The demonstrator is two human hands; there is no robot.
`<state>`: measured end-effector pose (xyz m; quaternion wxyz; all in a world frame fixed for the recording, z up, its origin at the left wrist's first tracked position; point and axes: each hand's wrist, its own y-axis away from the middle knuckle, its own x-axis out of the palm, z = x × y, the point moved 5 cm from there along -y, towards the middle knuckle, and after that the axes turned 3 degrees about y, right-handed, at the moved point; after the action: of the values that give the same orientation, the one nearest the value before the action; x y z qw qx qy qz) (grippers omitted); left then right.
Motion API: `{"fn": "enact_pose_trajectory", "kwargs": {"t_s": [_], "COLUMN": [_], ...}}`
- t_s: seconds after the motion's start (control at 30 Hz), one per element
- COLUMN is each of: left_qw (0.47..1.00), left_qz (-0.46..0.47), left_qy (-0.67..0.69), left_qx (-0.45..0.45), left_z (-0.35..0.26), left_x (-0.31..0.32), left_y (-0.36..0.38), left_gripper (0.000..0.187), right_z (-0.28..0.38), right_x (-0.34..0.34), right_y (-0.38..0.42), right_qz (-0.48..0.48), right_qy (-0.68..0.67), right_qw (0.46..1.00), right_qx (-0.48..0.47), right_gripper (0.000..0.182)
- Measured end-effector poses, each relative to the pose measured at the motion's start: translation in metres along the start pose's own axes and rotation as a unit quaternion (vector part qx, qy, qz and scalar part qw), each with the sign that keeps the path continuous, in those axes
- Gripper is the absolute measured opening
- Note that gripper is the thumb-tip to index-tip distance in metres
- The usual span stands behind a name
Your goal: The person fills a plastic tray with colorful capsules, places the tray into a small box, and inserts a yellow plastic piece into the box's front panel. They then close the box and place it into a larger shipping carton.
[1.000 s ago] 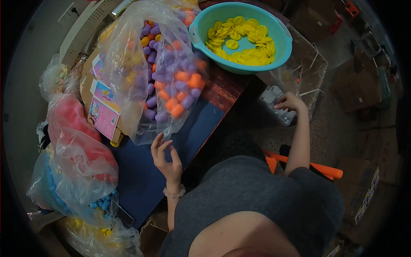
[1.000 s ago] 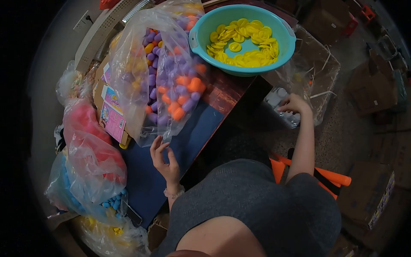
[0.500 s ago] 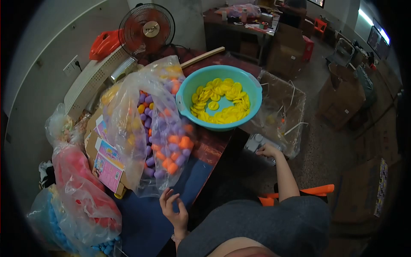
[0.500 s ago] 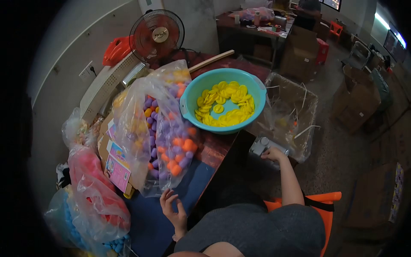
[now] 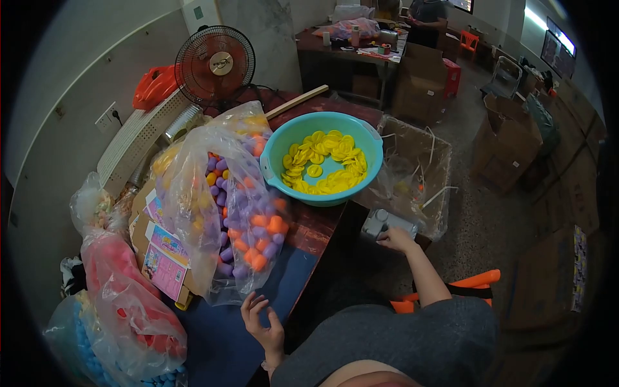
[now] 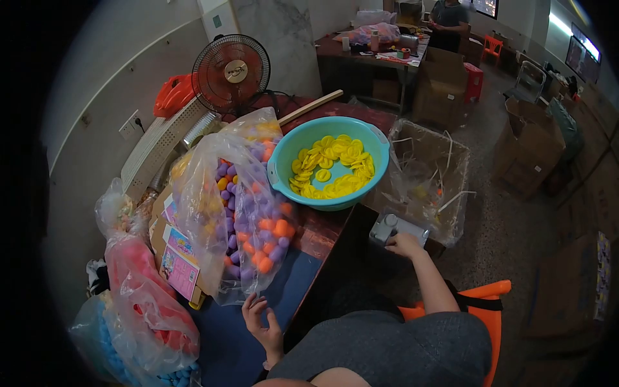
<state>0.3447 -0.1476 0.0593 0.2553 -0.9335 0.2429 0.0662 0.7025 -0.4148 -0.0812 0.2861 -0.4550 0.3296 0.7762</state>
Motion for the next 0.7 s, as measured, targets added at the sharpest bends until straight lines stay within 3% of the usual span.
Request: {"fn": "enact_pose_trajectory", "kwargs": {"t_s": [0.13,0.2,0.43,0.5,0.53,0.6,0.63,0.7], "left_qw": [1.0,1.0,0.999,0.999,0.999,0.999,0.999,1.0], "left_qz": [0.022,0.025,0.026,0.031,0.029,0.027,0.027,0.023], "left_qy": [-0.006,-0.014,-0.03,-0.035,-0.03,-0.024,-0.021,-0.019], "left_qx": [0.006,0.011,0.017,0.017,0.009,-0.002,-0.003,-0.006], "left_z": [-0.009,-0.011,-0.011,-0.01,-0.01,-0.012,-0.012,-0.013], "left_x": [0.007,0.008,0.004,0.004,0.004,0.004,0.005,0.005], "left_y": [0.0,0.001,0.006,0.007,0.006,0.005,0.004,0.004], "left_gripper": [0.022,0.022,0.022,0.021,0.021,0.021,0.02,0.02], "right_z": [0.007,0.001,-0.012,-0.046,-0.05,-0.058,-0.057,-0.054], "right_x": [0.012,0.015,0.027,0.045,0.044,0.047,0.043,0.031], "right_y": [0.0,0.002,0.015,0.008,0.009,0.008,0.011,0.017], "right_qz": [-0.027,-0.215,-0.348,-0.359,-0.358,-0.336,-0.334,-0.382], "right_qy": [0.058,0.04,-0.093,-0.319,-0.319,-0.5,-0.499,-0.552], "right_qw": [0.998,0.975,0.928,0.866,0.867,0.795,0.796,0.74], "right_qx": [0.011,0.05,0.094,0.137,0.138,0.076,0.076,0.036], "right_gripper": [0.02,0.017,0.014,0.016,0.016,0.021,0.021,0.024]}}
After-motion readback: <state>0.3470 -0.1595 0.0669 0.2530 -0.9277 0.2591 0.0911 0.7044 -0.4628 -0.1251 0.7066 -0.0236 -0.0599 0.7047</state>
